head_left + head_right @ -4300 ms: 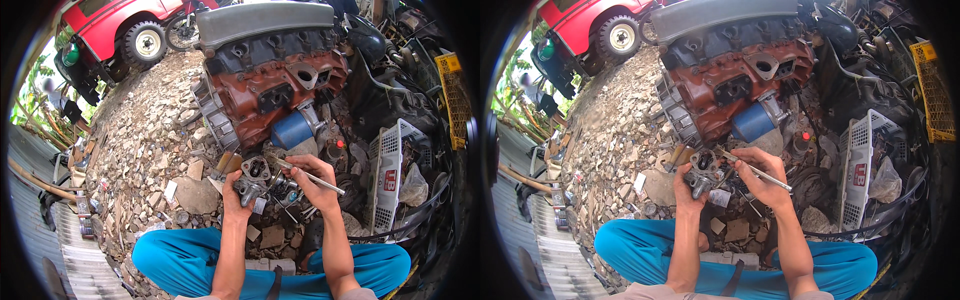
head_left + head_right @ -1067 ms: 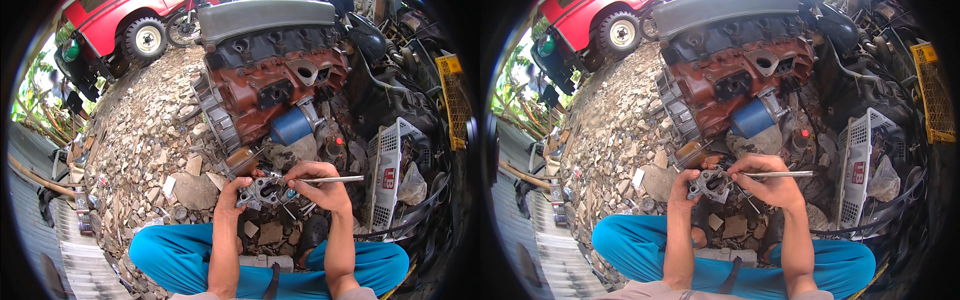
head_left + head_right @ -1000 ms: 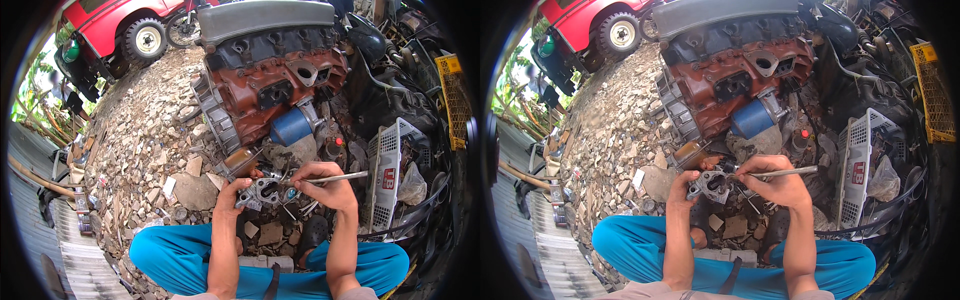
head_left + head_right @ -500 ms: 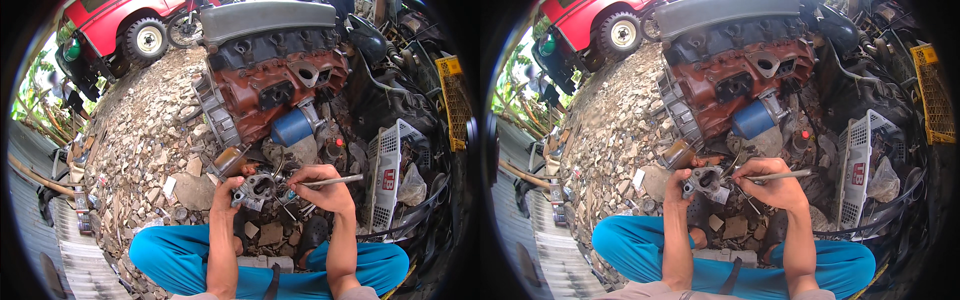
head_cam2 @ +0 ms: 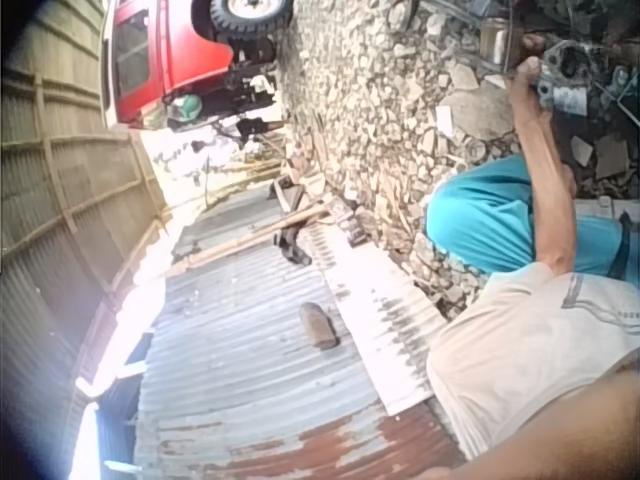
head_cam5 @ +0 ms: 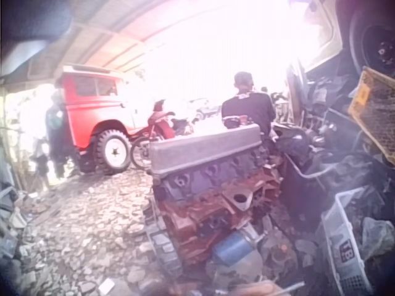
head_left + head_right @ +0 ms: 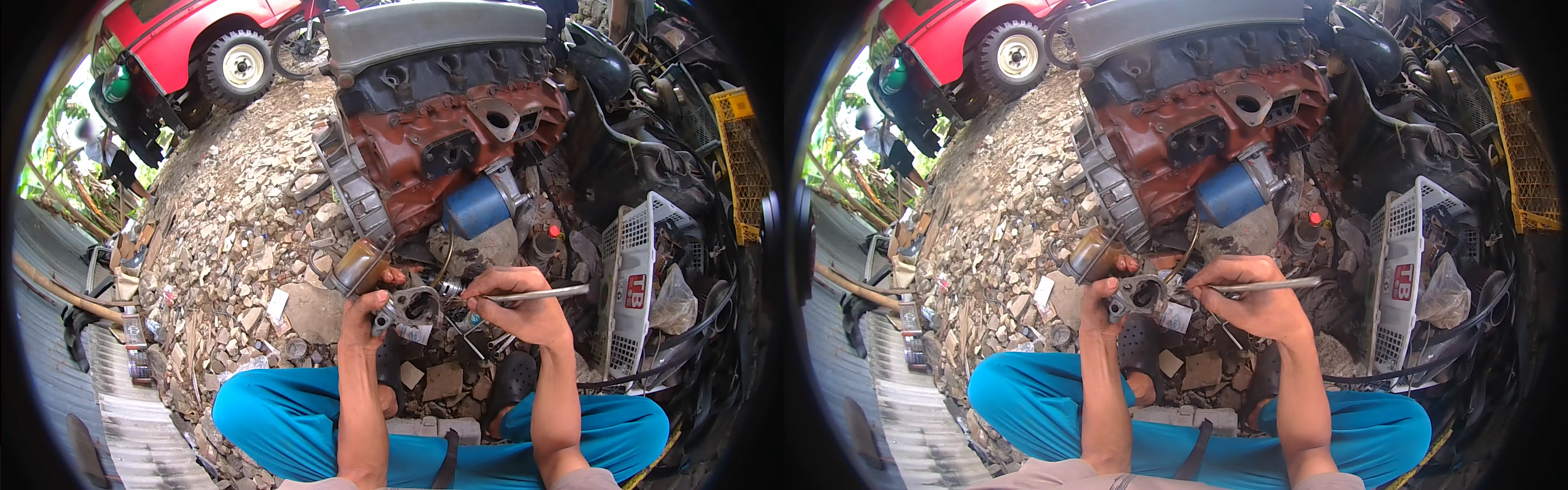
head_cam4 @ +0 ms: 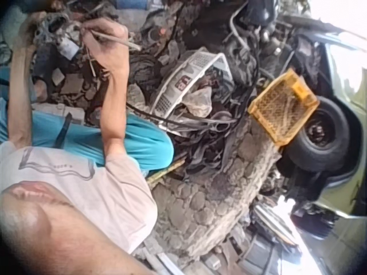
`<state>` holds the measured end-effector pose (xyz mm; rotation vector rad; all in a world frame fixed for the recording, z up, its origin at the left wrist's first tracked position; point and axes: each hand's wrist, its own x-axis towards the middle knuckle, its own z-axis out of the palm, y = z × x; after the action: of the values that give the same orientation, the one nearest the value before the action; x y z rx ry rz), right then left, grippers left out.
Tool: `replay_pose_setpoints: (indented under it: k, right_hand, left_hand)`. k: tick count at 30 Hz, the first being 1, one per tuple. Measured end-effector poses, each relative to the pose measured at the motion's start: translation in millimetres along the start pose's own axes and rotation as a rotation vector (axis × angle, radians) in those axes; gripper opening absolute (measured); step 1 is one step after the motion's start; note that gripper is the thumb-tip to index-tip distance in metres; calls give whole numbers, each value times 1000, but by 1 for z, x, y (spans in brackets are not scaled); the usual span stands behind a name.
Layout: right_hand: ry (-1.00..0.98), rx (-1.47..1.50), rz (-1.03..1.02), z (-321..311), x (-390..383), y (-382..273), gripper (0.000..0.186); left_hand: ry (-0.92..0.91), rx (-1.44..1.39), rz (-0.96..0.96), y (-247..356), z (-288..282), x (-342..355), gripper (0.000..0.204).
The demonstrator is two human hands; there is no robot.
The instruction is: The person sits on the ground and disassembles a carburetor using a screwdriver and a rag. They remove the float bowl, clean internal components, and wipe the parts with a cloth.
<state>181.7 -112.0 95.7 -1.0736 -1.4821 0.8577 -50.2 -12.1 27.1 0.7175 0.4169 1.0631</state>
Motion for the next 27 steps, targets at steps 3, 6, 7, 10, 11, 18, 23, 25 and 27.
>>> replay_pose_setpoints:
  k: [3,6,7,10,11,18,23,25,27]
  right_hand:
    - [82,39,82,-7,1,6,11]
    - [164,110,-37,-1,7,-4,12]
    - [157,131,-62,0,10,-11,12]
    - [-63,8,-205,11,21,-22,14]
    - [-134,-15,-235,13,24,-24,15]
    - [17,-87,-47,-6,30,-32,10]
    - [-23,-62,-304,11,37,-45,8]
    - [-10,-160,-205,7,38,-41,7]
    - [76,-100,43,-5,31,-40,8]
  left_hand:
    - [-10,-37,11,4,-2,2,40]
    - [10,80,19,13,11,-3,38]
    - [22,131,27,12,14,-6,38]
    - [44,271,51,11,22,-15,38]
    - [60,254,39,13,24,-19,38]
    - [100,125,48,20,20,-27,33]
    - [76,207,69,16,31,-14,34]
    - [51,93,48,11,31,-8,33]
    - [22,-48,57,3,28,0,33]
